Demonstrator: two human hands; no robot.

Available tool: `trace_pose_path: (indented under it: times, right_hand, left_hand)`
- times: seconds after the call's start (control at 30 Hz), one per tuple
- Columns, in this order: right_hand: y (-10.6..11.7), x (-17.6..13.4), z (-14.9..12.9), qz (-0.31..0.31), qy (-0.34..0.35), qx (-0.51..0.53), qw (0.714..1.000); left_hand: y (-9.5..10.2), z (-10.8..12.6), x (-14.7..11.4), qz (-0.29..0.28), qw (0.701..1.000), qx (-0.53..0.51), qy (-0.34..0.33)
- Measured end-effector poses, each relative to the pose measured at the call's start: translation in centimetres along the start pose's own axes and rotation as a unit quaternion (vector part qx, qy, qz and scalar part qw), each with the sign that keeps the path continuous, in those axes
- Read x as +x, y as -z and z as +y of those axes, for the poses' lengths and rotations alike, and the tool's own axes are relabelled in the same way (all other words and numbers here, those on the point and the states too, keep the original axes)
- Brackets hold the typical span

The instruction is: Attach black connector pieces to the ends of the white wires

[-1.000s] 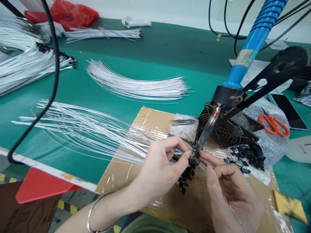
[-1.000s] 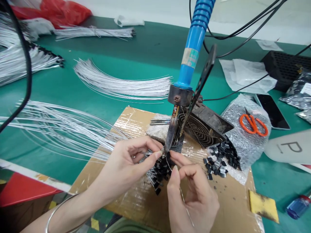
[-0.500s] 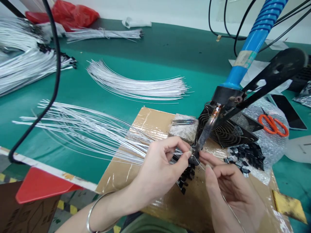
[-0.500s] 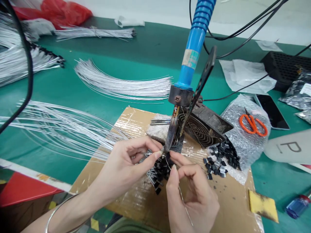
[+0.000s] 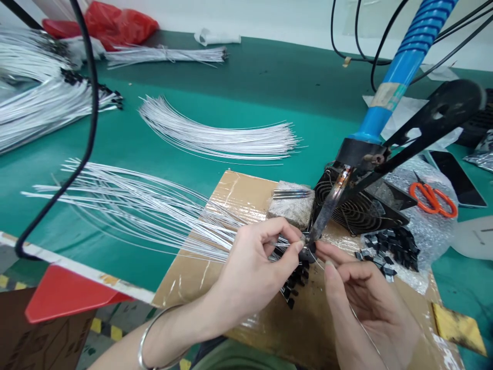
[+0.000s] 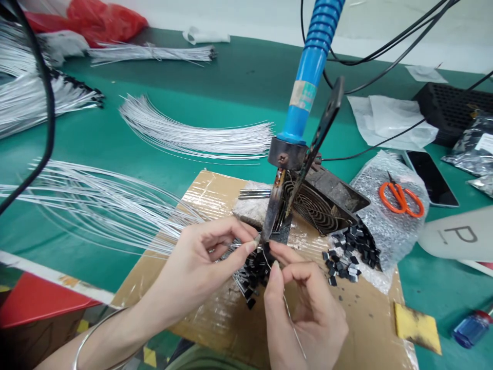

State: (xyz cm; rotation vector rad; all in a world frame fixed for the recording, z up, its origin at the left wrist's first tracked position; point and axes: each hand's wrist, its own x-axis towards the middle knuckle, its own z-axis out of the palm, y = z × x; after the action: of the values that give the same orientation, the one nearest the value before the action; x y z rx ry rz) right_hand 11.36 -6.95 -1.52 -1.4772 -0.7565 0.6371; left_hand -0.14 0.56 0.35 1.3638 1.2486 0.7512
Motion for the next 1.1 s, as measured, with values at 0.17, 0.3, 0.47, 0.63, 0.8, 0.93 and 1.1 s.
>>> trace_pose_path:
  times: [0.17,0.3,0.47,0.63,0.8,0.93,1.1]
  right_hand:
    - [0.03,-0.03,0.01,0.003,0.006,-0.001,1.0]
    - [0.12,-0.04,0.16,-0.002,0.005,-0.002,1.0]
    - [0.16,-0.02,0.37,0.001,0.01,-0.002,1.0]
    - [0.09,-0.02,0.34,0.002,0.02,0.001,1.0]
    - [0.09,-0.04,0.3,0.006,0.029,-0.011,1.0]
    - [0.1,-0.11,0.47,-0.001,0.042,-0.02,0.999]
    - [0.01,-0.28,0.62,0.003,0.053,-0.037,0.998]
  left_hand:
    - [0.0,0.18,-0.03,0.0,1.0,0.011,0.001]
    - [0.06,0.14,-0.12,0.0,1.0,0.004,0.008]
    - [0.0,-0.14,-0.06,0.0,1.0,0.004,0.007]
    - [-0.04,-0.15,-0.04,0.004,1.0,-0.003,0.005]
    - [-0.08,0.05,-0.15,0.002,1.0,-0.006,0.005]
    - [-0.06,0.03,-0.3,0.003,1.0,-0.006,-0.004]
    - [-0.11,-0.12,-0.41,0.004,1.0,-0.016,-0.01]
